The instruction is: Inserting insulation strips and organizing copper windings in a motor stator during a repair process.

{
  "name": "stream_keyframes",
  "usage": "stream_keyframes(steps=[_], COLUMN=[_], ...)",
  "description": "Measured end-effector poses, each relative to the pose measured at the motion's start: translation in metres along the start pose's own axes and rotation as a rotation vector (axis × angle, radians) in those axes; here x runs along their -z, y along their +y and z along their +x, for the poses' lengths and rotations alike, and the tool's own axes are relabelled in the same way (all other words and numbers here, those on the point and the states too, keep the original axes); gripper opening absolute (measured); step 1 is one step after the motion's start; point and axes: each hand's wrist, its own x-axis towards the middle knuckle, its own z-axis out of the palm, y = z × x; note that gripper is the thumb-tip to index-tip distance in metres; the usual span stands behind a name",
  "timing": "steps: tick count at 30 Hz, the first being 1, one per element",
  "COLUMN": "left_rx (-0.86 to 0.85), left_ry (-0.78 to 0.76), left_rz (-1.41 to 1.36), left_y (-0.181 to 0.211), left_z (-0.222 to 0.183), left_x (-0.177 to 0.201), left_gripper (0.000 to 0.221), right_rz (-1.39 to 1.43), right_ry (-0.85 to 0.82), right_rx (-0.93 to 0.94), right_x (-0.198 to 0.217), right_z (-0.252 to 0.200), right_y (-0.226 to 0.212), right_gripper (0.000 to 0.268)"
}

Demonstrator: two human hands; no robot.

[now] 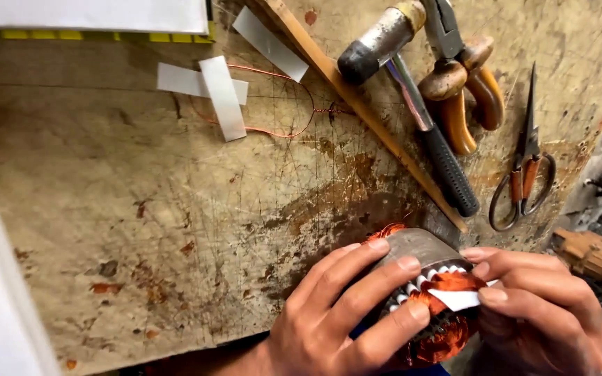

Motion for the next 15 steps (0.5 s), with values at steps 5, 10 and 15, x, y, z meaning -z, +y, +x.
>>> stream_keyframes(steps=[5,10,15], left_rx=[0.029,0.002,-0.022], left_ry=[-0.058,-0.045,-0.056], left_rz=[-0.004,0.038,0.063], left_y=[0.0,-0.004,-0.005], left_z=[-0.007,-0.009,-0.007], left_x=[0.001,-0.003,-0.002], left_gripper=[0.024,0.022,0.024], right_rz=[-0.031,-0.036,-0.019], right_ry=[-0.001,-0.031,-0.257], right_rx=[-0.122,-0.138,-0.065], right_x=[-0.002,0.003,0.026], right_z=[-0.004,-0.002,0.015], right_y=[-0.012,-0.012,-0.007], right_gripper=[0.016,0.015,0.016])
